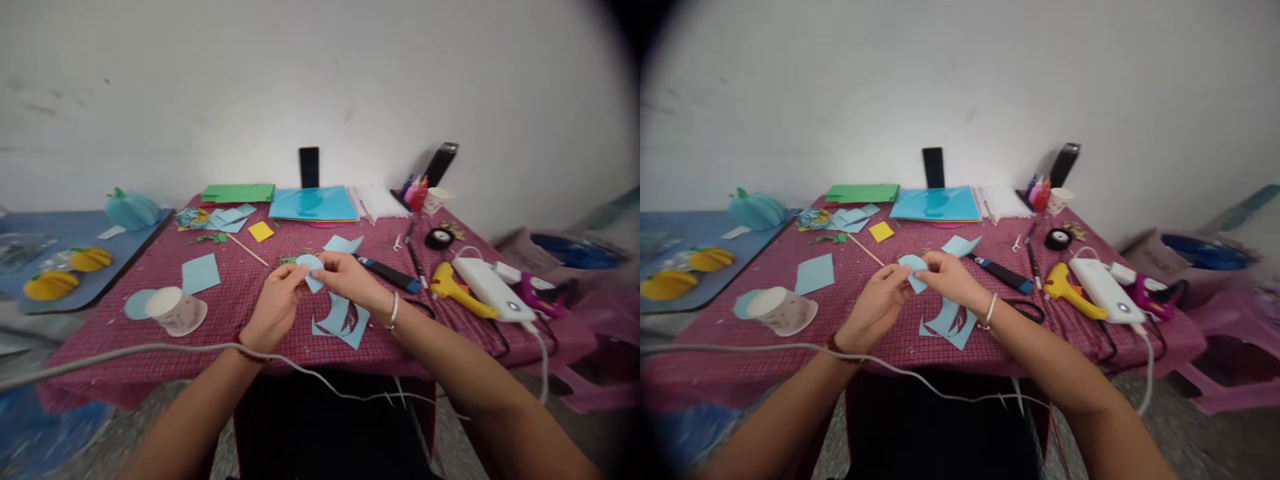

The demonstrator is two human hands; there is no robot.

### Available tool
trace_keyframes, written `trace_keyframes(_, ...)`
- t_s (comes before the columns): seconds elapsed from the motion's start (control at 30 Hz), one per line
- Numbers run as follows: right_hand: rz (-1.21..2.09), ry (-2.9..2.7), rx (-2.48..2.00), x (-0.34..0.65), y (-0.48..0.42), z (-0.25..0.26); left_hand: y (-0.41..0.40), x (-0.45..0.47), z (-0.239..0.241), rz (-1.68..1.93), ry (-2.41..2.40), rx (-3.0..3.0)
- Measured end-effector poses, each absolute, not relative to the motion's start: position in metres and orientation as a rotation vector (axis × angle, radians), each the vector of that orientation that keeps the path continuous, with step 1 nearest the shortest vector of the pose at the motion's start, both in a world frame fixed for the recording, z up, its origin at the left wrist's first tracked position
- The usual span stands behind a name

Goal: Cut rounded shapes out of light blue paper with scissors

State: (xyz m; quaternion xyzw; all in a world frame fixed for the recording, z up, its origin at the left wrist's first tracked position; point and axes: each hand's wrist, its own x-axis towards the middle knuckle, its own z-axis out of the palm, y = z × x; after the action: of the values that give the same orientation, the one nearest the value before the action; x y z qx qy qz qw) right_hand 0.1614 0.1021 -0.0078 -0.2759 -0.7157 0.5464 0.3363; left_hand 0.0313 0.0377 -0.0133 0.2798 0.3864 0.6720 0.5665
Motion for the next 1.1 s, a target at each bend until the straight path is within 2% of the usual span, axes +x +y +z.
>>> trace_keyframes(0.13,1.425,-1.722,-0.778,0.164,0.123,-0.025,0.037,0.023,-0.023,1.474,1.116,0.97)
trace_keyframes(0.27,1.482,-1.615,-0.808,0.168,0.138,-0.041,0.023,0.003,-0.027,1.094,1.506,1.688)
trace_keyframes(0.37,1.491,-1.574,-0.838,0.166,0.139,-0.046,0.022,-0.013,-0.022,0.922,1.598,1.897)
trace_keyframes(0.53,1.538,-1.57,-0.809,0.159,0.136,-0.044,0.058,-0.018,-0.013,1.064,1.489,1.54)
trace_keyframes(0.7,1.799,-1.422,-0.638,0.16,0.142,-0.045,0.089,0.002,-0.011,1.172,1.093,1.085)
trace_keyframes(1.1,1.993,-1.309,-0.433,0.159,0.134,-0.043,0.085,0.011,-0.031,1.236,0.789,0.93)
